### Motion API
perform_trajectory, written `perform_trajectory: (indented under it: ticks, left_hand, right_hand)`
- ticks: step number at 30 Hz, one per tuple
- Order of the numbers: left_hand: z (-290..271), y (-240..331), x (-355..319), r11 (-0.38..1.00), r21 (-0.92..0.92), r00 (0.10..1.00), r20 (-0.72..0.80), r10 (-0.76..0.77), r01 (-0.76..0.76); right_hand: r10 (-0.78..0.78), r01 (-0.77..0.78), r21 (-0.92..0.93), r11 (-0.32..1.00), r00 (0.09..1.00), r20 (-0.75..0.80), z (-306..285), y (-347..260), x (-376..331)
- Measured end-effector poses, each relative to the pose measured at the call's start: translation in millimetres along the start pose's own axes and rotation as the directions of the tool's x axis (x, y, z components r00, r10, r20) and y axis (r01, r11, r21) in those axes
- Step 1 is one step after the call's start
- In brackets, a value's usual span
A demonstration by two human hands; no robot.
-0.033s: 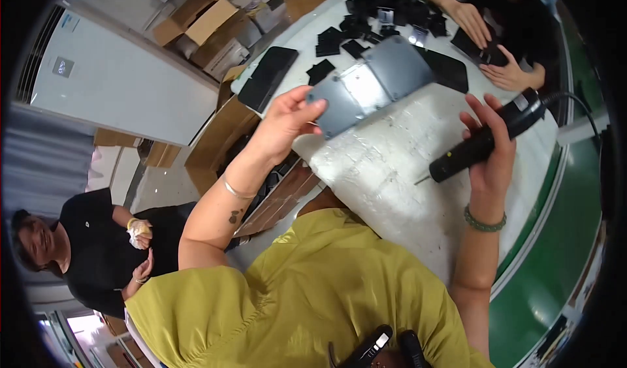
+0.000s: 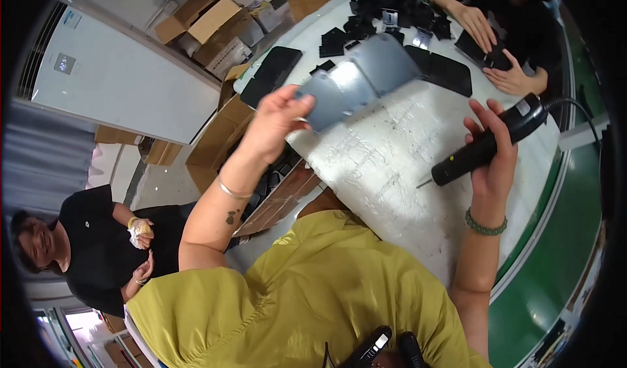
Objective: Use an electric screwdriver to attach screws to plastic housing components at a workbench.
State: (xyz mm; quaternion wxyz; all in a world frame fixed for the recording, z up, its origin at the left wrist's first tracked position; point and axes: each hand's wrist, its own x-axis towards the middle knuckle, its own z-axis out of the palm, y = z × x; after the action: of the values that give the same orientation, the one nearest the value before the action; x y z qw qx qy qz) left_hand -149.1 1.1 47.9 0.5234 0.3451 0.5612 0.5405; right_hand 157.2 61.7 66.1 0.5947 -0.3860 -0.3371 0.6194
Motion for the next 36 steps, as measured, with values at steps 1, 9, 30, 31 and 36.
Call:
perform_trajectory:
  ticks: [1, 9, 30, 31, 36]
  left_hand:
    - [-17, 7, -1, 0.999, 0.003, 0.988, -0.153, 0.036, -0.036]
    - [-167, -38, 9, 0.993, -0.067, 0.876, -0.466, -0.120, 0.100]
    - [-106, -89, -118, 0.614, 0.746, 0.530, -0.641, 0.555, 0.259]
    - [-101, -100, -121, 0.649, 0.715, 0.524, -0.669, 0.528, 0.258]
    - [-71, -140, -138, 0.666, 0.700, 0.626, -0.646, 0.436, 0.258]
  right_hand:
    - [0.025, -0.025, -0.010, 1.000, 0.999, 0.036, 5, -2, 8]
    - [0.183, -0.179, -0.042, 0.983, 0.976, 0.118, -9, 44, 13]
    - [0.244, -0.250, -0.006, 0.968, 0.941, 0.235, -32, 54, 51]
    - [0.291, -0.304, 0.010, 0.953, 0.919, 0.266, -41, 54, 56]
    - [0.323, -0.349, 0.041, 0.936, 0.900, 0.293, -25, 51, 40]
